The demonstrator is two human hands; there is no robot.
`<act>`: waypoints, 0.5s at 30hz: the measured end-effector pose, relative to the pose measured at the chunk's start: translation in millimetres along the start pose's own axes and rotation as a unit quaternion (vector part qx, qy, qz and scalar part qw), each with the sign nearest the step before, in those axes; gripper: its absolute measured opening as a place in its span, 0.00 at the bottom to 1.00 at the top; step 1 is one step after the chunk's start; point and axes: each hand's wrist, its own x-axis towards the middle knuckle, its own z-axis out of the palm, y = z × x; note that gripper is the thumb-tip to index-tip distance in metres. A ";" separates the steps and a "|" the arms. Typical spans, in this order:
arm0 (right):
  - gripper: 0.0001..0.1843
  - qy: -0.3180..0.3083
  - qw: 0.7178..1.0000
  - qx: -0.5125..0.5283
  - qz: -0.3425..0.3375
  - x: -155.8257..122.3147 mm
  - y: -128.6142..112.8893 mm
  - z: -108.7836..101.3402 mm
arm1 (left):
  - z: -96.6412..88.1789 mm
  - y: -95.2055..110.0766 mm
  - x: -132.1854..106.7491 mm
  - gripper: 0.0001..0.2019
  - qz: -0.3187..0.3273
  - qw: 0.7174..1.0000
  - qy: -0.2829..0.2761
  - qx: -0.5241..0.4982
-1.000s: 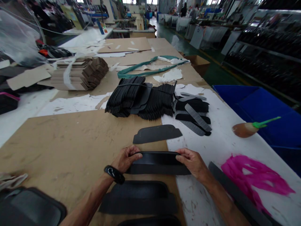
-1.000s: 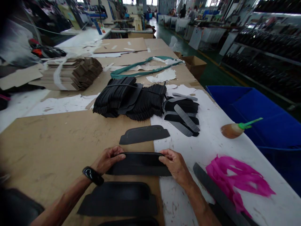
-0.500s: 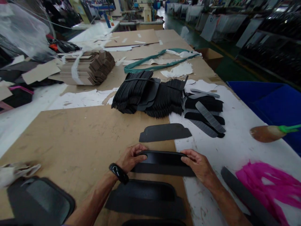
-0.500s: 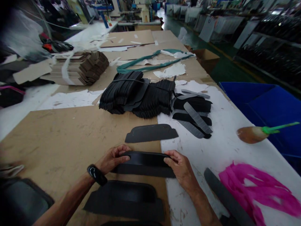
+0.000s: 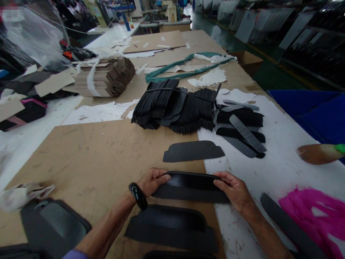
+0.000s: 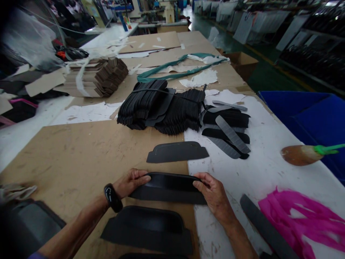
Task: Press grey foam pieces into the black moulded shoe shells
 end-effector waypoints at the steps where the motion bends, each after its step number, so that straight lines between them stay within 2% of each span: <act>1: 0.20 0.001 1.000 -0.011 -0.002 -0.1 -2.2 0.5 | 0.9 1.3 1.4 0.19 0.000 1.000 0.014 0.009; 5: 0.20 0.020 0.998 -0.059 -0.018 -2.6 -17.2 2.5 | 1.3 7.5 4.2 0.16 -0.001 0.997 0.074 0.036; 8: 0.22 0.021 0.997 -0.071 -0.021 -13.0 -27.3 6.6 | 0.4 12.6 -6.2 0.16 0.001 0.994 0.100 0.046; 12: 0.20 0.003 0.996 -0.089 0.005 -48.2 -26.8 23.0 | 4.3 11.2 -46.3 0.14 0.026 0.996 0.065 0.054; 14: 0.18 -0.010 0.993 -0.122 0.004 -68.3 -18.5 35.2 | 9.0 -1.2 -69.8 0.13 0.046 0.994 0.058 0.082; 15: 0.17 -0.010 0.990 -0.143 0.002 -76.7 -12.9 41.3 | 11.8 -10.5 -79.8 0.13 0.059 0.986 0.078 0.132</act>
